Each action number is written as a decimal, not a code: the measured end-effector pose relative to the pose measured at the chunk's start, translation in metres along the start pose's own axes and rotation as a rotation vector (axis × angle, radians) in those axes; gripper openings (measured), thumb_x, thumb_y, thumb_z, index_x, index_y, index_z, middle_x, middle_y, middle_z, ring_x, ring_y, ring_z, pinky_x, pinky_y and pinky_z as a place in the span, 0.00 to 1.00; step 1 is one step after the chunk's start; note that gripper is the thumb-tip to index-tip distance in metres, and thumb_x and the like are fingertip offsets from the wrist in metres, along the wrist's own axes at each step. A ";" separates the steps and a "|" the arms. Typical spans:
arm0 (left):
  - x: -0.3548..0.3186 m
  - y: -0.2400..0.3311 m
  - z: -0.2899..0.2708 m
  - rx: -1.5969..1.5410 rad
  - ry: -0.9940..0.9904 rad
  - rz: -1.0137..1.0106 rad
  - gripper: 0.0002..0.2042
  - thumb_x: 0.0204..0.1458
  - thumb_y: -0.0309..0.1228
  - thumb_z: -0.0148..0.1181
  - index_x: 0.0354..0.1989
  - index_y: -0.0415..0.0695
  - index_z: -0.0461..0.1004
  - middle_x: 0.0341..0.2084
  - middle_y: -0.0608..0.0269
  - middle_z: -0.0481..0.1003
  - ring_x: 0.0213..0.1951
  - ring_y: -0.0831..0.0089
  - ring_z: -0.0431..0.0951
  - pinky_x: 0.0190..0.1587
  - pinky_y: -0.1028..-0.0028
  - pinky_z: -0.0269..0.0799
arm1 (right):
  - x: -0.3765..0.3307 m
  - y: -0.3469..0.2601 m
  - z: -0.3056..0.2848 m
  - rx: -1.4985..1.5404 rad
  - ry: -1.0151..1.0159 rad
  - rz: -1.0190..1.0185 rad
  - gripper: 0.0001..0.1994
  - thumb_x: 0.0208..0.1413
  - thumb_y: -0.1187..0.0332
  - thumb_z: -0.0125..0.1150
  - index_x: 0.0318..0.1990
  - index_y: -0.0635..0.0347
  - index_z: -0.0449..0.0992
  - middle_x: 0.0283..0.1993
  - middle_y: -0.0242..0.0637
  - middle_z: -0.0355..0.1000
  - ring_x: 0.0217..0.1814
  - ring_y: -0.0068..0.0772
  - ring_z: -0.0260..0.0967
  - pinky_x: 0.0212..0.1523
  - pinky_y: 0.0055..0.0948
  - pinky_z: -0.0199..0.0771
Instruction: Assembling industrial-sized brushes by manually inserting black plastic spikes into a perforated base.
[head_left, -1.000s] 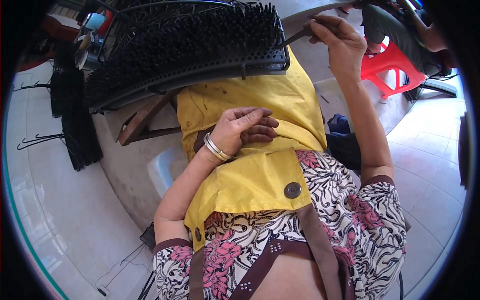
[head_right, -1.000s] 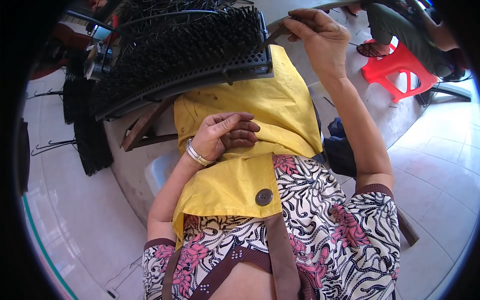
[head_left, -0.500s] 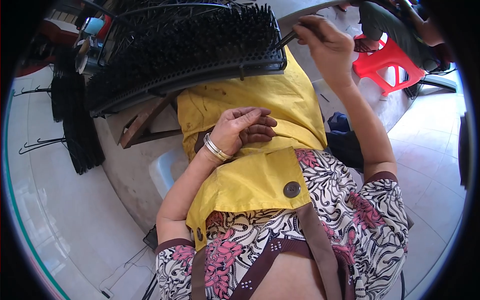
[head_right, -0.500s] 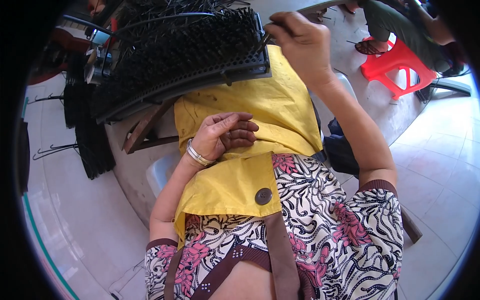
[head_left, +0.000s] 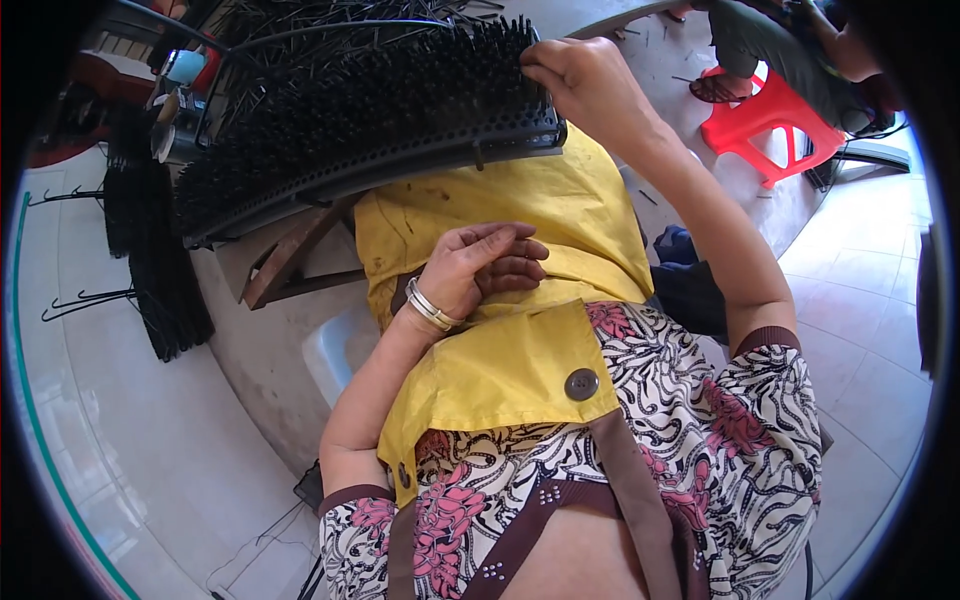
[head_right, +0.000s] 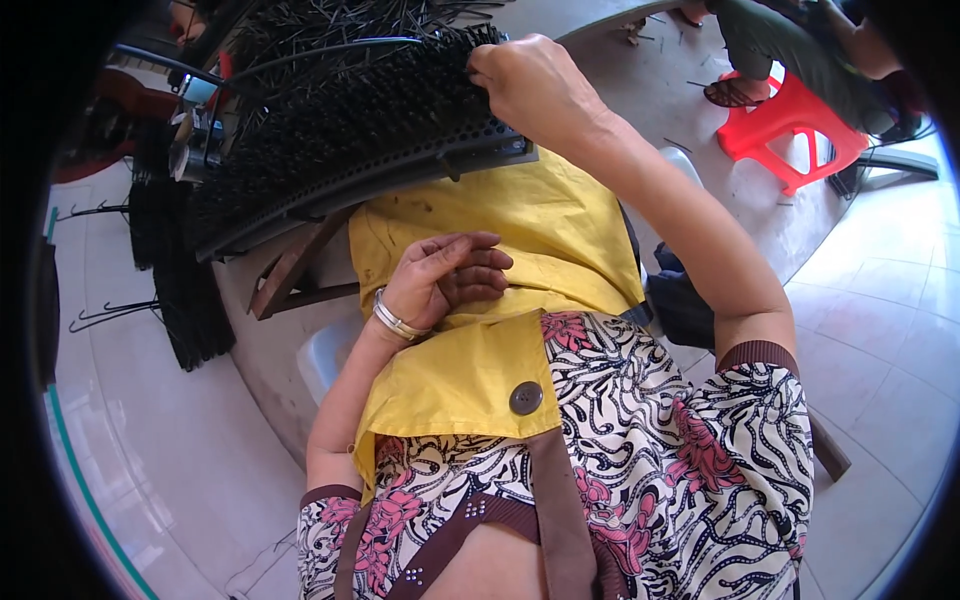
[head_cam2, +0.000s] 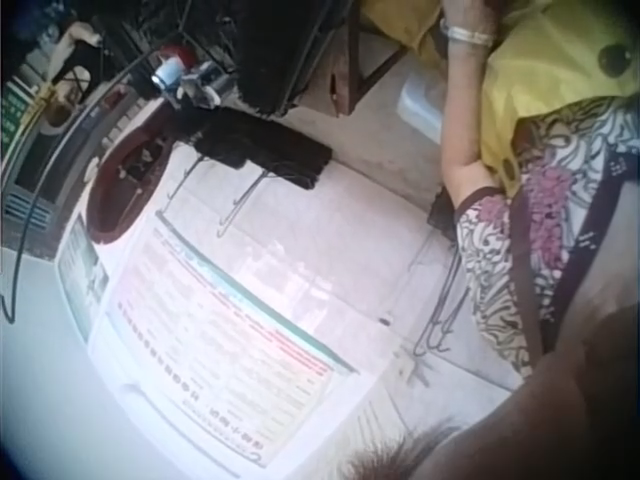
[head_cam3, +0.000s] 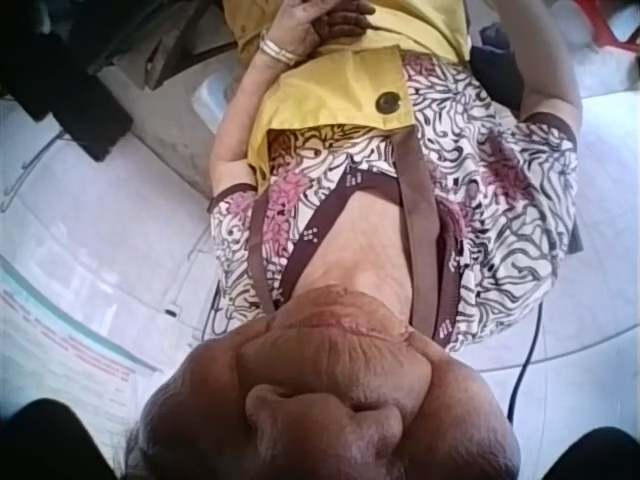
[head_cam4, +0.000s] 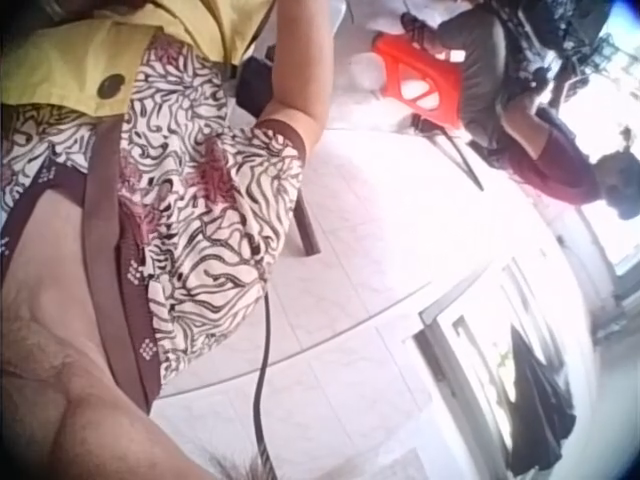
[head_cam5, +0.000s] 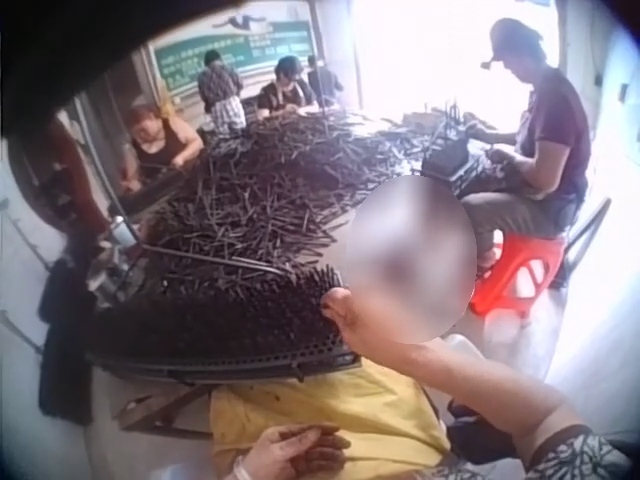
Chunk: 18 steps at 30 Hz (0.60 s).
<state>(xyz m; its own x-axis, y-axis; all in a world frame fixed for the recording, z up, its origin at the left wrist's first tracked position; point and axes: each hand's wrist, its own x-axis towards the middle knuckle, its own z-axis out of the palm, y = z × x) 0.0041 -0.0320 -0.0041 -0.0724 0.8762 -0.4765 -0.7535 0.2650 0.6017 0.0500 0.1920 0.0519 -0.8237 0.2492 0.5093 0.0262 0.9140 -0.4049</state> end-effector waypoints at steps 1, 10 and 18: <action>0.000 0.000 0.000 -0.008 -0.007 0.002 0.18 0.54 0.35 0.48 0.47 0.34 0.64 0.37 0.51 0.72 0.36 0.66 0.75 0.39 0.70 0.73 | 0.001 0.000 0.000 0.000 0.001 0.002 0.06 0.46 0.73 0.56 0.32 0.66 0.73 0.25 0.50 0.68 0.28 0.49 0.68 0.29 0.32 0.69; 0.001 0.000 0.000 0.003 -0.027 0.007 0.18 0.54 0.35 0.48 0.48 0.34 0.64 0.37 0.51 0.72 0.36 0.65 0.75 0.39 0.70 0.73 | 0.007 0.001 -0.005 0.042 -0.058 0.032 0.06 0.44 0.73 0.55 0.31 0.66 0.74 0.25 0.49 0.69 0.29 0.48 0.68 0.31 0.34 0.69; -0.001 0.000 0.001 0.019 -0.011 0.005 0.18 0.54 0.33 0.48 0.48 0.33 0.64 0.37 0.50 0.72 0.36 0.65 0.75 0.39 0.70 0.73 | 0.008 0.005 -0.002 0.076 -0.057 0.086 0.06 0.41 0.71 0.56 0.28 0.63 0.73 0.24 0.49 0.69 0.30 0.51 0.67 0.31 0.40 0.67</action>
<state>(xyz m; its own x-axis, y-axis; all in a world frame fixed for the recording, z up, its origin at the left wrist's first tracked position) 0.0048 -0.0329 -0.0032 -0.0690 0.8818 -0.4664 -0.7409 0.2678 0.6159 0.0447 0.1988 0.0551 -0.8509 0.3053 0.4275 0.0571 0.8628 -0.5024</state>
